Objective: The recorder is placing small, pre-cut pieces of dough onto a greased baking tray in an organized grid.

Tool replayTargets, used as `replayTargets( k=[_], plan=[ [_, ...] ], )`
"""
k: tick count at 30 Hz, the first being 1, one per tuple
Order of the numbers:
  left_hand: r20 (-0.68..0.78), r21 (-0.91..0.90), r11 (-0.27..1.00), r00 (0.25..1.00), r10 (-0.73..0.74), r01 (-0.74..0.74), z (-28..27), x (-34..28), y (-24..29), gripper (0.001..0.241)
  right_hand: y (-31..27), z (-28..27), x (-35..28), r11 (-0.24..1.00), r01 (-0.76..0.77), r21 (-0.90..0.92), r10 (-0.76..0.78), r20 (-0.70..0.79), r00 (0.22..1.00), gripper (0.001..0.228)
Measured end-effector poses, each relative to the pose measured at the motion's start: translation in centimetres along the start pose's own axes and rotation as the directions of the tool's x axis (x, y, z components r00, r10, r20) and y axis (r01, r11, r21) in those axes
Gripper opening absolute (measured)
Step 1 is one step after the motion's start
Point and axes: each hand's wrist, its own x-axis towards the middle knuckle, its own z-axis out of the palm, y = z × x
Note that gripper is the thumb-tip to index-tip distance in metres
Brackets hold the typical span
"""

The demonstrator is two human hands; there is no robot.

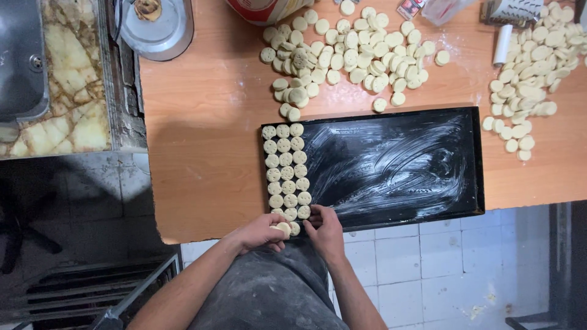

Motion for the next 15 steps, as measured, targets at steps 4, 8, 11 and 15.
replayTargets(
  k=[4,8,11,15],
  plan=[
    [-0.093,0.143,0.989,0.994,0.056,-0.042,0.7,0.3,0.2,0.051,-1.8,-1.0,-1.4,0.997,-0.031,-0.077,0.028,-0.039,0.999,0.039],
    [-0.019,0.263,0.958,0.992,0.124,-0.115,1.5,0.4,0.6,0.057,-2.6,-1.6,-2.5,0.997,0.069,0.040,-0.075,0.193,0.978,0.031],
    [-0.043,0.301,0.947,0.991,0.130,-0.111,1.8,0.4,0.8,0.056,-2.0,-2.0,-2.6,0.997,-0.057,0.056,0.045,0.204,0.978,0.027],
    [-0.016,0.175,0.974,0.989,0.146,-0.141,-0.7,2.6,-2.4,0.036,-1.6,-2.8,-2.3,0.948,-0.318,-0.010,0.318,0.021,0.948,0.036]
  ],
)
